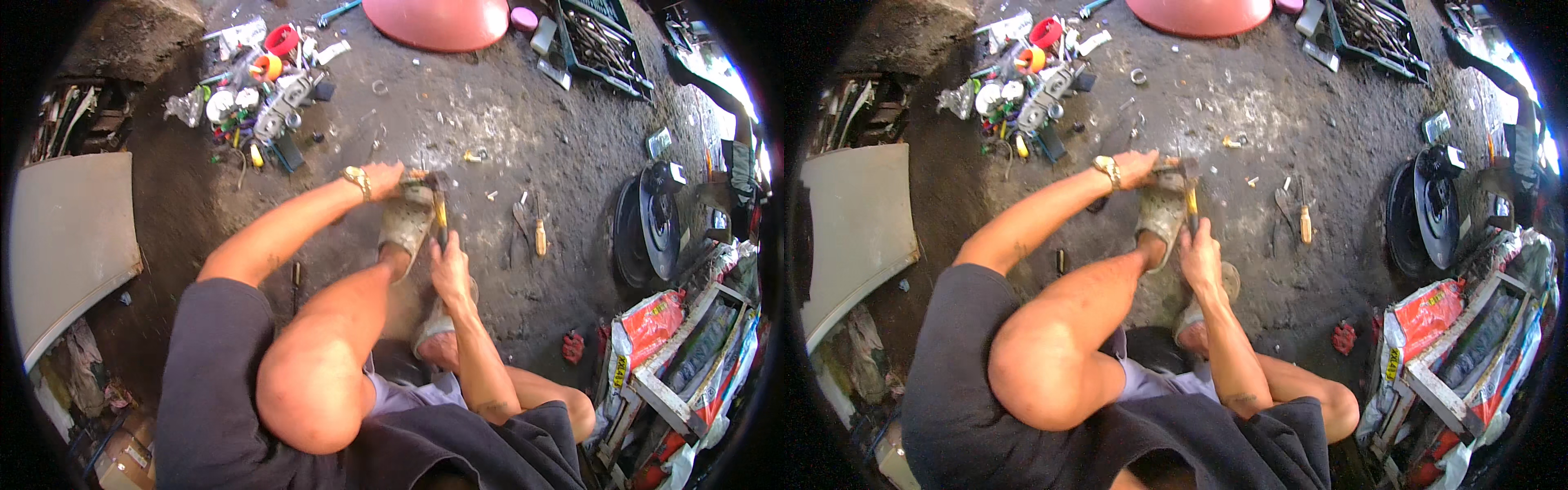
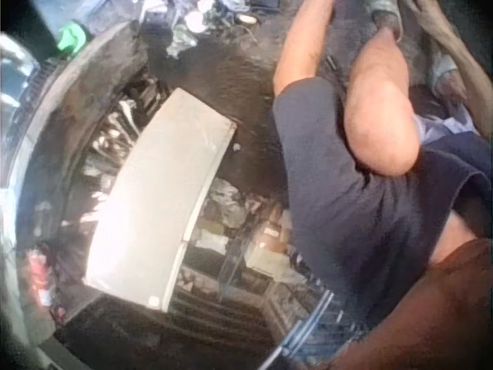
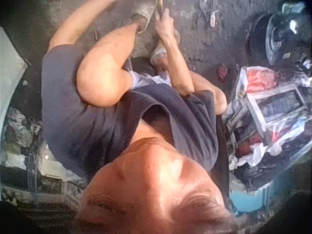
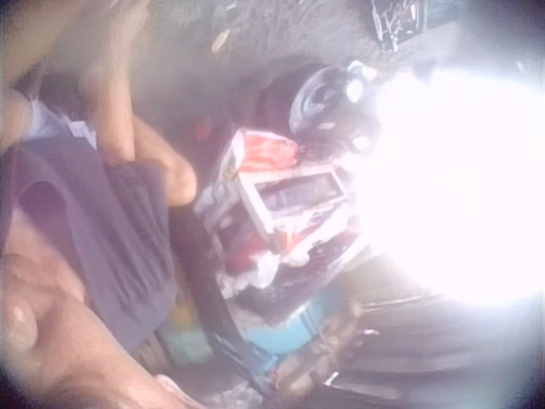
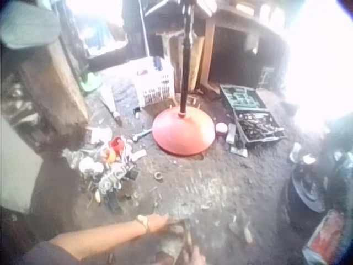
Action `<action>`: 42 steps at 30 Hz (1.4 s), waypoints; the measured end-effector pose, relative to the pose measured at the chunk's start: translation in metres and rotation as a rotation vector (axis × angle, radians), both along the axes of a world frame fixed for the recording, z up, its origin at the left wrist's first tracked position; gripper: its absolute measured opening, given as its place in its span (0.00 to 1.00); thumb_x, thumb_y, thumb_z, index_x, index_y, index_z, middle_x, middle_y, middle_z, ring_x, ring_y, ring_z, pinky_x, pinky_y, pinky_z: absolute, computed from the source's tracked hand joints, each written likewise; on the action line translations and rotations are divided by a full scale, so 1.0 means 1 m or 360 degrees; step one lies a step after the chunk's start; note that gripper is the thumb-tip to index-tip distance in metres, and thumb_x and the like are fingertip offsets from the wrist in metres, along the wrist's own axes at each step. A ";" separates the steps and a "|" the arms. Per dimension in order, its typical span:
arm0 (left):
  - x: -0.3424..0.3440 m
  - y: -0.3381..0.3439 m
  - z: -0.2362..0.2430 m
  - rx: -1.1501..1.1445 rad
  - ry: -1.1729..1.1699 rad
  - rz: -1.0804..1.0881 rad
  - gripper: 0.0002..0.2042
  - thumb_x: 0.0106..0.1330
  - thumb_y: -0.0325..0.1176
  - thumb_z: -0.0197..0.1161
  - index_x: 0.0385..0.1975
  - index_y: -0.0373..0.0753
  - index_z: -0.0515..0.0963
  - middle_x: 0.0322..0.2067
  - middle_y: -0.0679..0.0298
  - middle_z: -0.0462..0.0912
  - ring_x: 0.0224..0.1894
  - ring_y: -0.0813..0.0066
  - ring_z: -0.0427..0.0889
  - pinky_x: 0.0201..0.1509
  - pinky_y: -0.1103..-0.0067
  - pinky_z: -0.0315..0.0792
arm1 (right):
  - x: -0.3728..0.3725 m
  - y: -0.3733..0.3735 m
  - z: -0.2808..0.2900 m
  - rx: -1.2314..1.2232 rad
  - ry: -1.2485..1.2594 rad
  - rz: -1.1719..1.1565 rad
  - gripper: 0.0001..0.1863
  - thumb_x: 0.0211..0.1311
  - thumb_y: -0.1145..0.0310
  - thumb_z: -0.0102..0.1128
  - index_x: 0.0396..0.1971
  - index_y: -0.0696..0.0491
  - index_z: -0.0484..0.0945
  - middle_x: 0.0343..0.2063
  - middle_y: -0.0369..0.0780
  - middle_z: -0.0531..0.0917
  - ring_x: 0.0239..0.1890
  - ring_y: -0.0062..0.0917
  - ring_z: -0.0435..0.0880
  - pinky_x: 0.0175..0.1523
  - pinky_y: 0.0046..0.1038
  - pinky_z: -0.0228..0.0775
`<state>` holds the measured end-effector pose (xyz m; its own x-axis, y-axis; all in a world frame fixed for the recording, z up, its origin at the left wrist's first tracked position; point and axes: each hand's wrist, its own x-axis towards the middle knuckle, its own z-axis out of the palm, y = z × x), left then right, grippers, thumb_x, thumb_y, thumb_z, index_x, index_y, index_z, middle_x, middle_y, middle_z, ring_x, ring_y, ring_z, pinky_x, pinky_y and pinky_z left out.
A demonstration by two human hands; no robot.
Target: The person sits on the floor and repeatedly hammers a small metal part held against their foot. They pause to inspect the part and adjust its position before continuing to hammer.
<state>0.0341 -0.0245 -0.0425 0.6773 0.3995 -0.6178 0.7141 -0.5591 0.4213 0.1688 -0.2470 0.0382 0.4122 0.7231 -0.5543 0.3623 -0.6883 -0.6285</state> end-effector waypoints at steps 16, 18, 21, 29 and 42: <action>-0.019 0.004 -0.023 0.0043 -0.0101 -0.0002 0.26 0.67 0.45 0.64 0.53 0.31 0.64 0.36 0.39 0.84 0.42 0.38 0.84 0.44 0.53 0.76 | 0.013 0.023 0.072 0.0766 0.0111 -0.0551 0.12 0.74 0.65 0.58 0.46 0.57 0.71 0.24 0.37 0.78 0.23 0.20 0.74 0.27 0.29 0.68; 0.000 0.005 -0.014 0.0012 -0.0101 0.0000 0.26 0.67 0.44 0.63 0.52 0.30 0.64 0.36 0.40 0.84 0.41 0.38 0.83 0.44 0.53 0.76 | 0.016 0.025 0.095 0.1202 0.0351 -0.0896 0.11 0.74 0.66 0.57 0.46 0.58 0.71 0.25 0.38 0.79 0.23 0.24 0.77 0.27 0.29 0.69; 0.006 0.005 -0.015 0.0007 -0.0123 -0.0025 0.25 0.66 0.45 0.63 0.51 0.30 0.64 0.36 0.40 0.84 0.41 0.38 0.83 0.45 0.53 0.76 | 0.008 -0.006 -0.010 0.0653 -0.0133 -0.0287 0.13 0.74 0.64 0.57 0.44 0.58 0.69 0.27 0.52 0.82 0.27 0.42 0.84 0.29 0.39 0.72; -0.007 0.003 -0.018 -0.0051 -0.0081 0.0054 0.27 0.66 0.45 0.63 0.55 0.31 0.64 0.37 0.38 0.84 0.44 0.38 0.83 0.46 0.53 0.76 | 0.010 0.022 0.080 0.0729 0.0178 -0.0676 0.13 0.72 0.66 0.59 0.46 0.58 0.71 0.27 0.53 0.84 0.27 0.36 0.85 0.32 0.40 0.73; -0.006 0.005 -0.024 -0.0064 -0.0148 0.0055 0.25 0.67 0.45 0.62 0.52 0.32 0.65 0.37 0.39 0.83 0.43 0.37 0.83 0.46 0.53 0.75 | 0.004 0.001 0.048 0.0929 0.0189 -0.0645 0.17 0.73 0.60 0.58 0.46 0.60 0.69 0.29 0.54 0.83 0.28 0.40 0.84 0.35 0.43 0.73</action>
<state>0.0276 -0.0200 -0.0664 0.7188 0.3995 -0.5690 0.6893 -0.5161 0.5084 0.1730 -0.2465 0.0867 0.6719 0.7179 -0.1820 0.0558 -0.2941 -0.9541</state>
